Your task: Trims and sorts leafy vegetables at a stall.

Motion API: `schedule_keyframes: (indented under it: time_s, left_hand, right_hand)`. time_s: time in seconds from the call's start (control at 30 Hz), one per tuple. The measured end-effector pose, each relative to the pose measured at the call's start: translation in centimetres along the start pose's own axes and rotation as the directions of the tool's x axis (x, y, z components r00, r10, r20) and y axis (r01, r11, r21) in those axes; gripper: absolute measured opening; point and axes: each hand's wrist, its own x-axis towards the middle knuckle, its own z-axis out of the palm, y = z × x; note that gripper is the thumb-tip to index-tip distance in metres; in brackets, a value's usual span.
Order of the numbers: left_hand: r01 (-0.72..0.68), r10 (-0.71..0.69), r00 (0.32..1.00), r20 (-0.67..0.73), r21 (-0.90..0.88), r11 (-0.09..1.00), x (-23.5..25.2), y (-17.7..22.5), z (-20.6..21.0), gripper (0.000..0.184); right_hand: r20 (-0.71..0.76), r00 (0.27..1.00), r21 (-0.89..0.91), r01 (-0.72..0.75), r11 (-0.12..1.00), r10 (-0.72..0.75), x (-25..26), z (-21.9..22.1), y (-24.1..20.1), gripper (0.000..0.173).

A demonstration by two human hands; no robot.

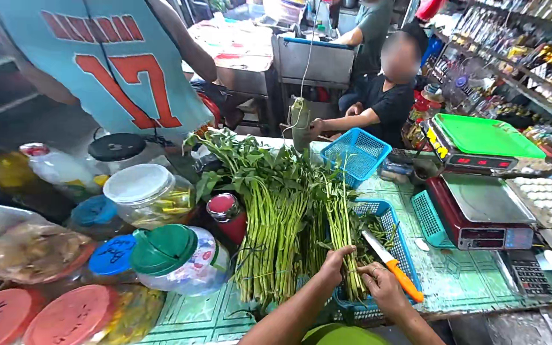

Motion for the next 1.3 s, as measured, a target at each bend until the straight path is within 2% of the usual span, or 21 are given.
schedule_keyframes:
  time_s: [0.13,0.23,0.37,0.47,0.53,0.6,0.67,0.7,0.73,0.77,0.83,0.9,0.97,1.03,1.1,1.17,1.2,1.27,1.3]
  left_hand:
    - [0.005,-0.005,0.999,0.041,0.004,1.0,-1.1,0.4,-0.1,0.025]
    - [0.005,-0.01,0.997,0.08,0.061,0.998,-1.8,0.9,-0.5,0.023]
    - [-0.019,0.013,0.995,0.1,0.061,0.998,-2.4,1.5,-1.0,0.028]
    - [-0.029,0.024,0.995,0.097,0.042,0.999,-3.0,2.2,-1.3,0.034]
    - [-0.038,0.033,0.995,0.099,0.047,0.998,-3.3,2.3,-1.5,0.03]
    - [-0.052,0.045,0.994,0.103,0.061,0.997,-3.6,2.3,-1.6,0.023]
    - [-0.079,0.072,0.992,0.102,0.07,0.994,-4.1,2.7,-1.3,0.018]
    - [-0.1,0.094,0.991,0.095,0.071,0.992,-4.3,3.0,-1.1,0.017]
    - [-0.123,0.118,0.99,0.083,0.064,0.99,-4.4,3.3,-0.8,0.02]
    - [-0.145,0.141,0.987,0.076,0.053,0.988,-4.5,3.6,-0.6,0.026]
    - [-0.181,0.179,0.981,0.075,0.019,0.983,-4.5,4.6,-0.4,0.036]
    - [-0.204,0.206,0.976,0.075,-0.029,0.978,-4.8,6.0,-0.1,0.04]
    - [-0.241,0.246,0.967,0.065,-0.077,0.967,-4.8,7.2,0.1,0.042]
    - [-0.287,0.293,0.956,0.03,-0.13,0.949,-4.3,8.3,0.5,0.047]
    - [-0.343,0.342,0.939,-0.036,-0.175,0.923,-3.5,9.1,0.8,0.056]
    - [-0.405,0.387,0.913,-0.126,-0.183,0.896,-2.3,9.9,0.9,0.066]
    - [-0.435,0.41,0.897,-0.164,-0.171,0.884,-1.7,10.2,0.8,0.071]
    - [-0.47,0.442,0.875,-0.199,-0.121,0.875,-0.8,10.3,0.4,0.079]
    - [-0.467,0.445,0.875,-0.191,-0.084,0.88,-0.7,10.1,0.2,0.081]
  right_hand:
    - [-0.036,0.997,0.042,0.076,0.996,-0.075,0.3,0.0,0.1,0.023]
    - [-0.005,0.987,0.012,0.158,0.987,-0.158,0.9,0.0,-0.6,0.019]
    - [0.017,0.945,-0.161,0.324,0.932,-0.326,1.4,0.5,-1.3,0.018]
    - [-0.031,0.862,-0.329,0.468,0.82,-0.505,1.4,1.3,-1.5,0.017]
    - [-0.044,0.816,-0.431,0.505,0.748,-0.576,1.6,1.7,-1.8,0.015]
    - [-0.048,0.815,-0.468,0.493,0.734,-0.578,1.9,1.8,-2.2,0.015]
    - [-0.001,0.892,-0.292,0.433,0.853,-0.453,2.0,1.1,-3.1,0.021]
    - [0.025,0.923,-0.104,0.384,0.917,-0.384,2.0,0.6,-3.6,0.024]
    - [0.028,0.931,0.118,0.358,0.926,-0.363,1.9,0.2,-3.9,0.025]
    - [0.01,0.933,0.313,0.338,0.888,-0.359,1.5,0.0,-4.4,0.023]
    - [-0.005,0.924,0.572,0.316,0.757,-0.383,0.3,-0.8,-5.4,0.02]
    - [0.039,0.898,0.658,0.308,0.687,-0.439,-0.7,-1.9,-5.9,0.023]
    - [0.101,0.885,0.496,0.351,0.794,-0.454,-2.1,-3.3,-6.2,0.023]
    - [0.167,0.897,0.187,0.378,0.907,-0.409,-3.7,-4.5,-6.2,0.023]
    - [0.162,0.893,-0.067,0.434,0.898,-0.419,-5.5,-4.7,-4.7,0.022]
    - [0.084,0.895,-0.262,0.445,0.857,-0.439,-7.4,-4.6,-2.2,0.017]
    - [0.084,0.924,-0.317,0.381,0.869,-0.374,-8.4,-5.1,-1.3,0.016]
    - [0.089,0.988,-0.39,0.154,0.908,-0.13,-10.1,-6.6,0.8,0.021]
    - [0.078,0.997,-0.394,0.021,0.919,0.011,-10.4,-7.4,2.1,0.025]
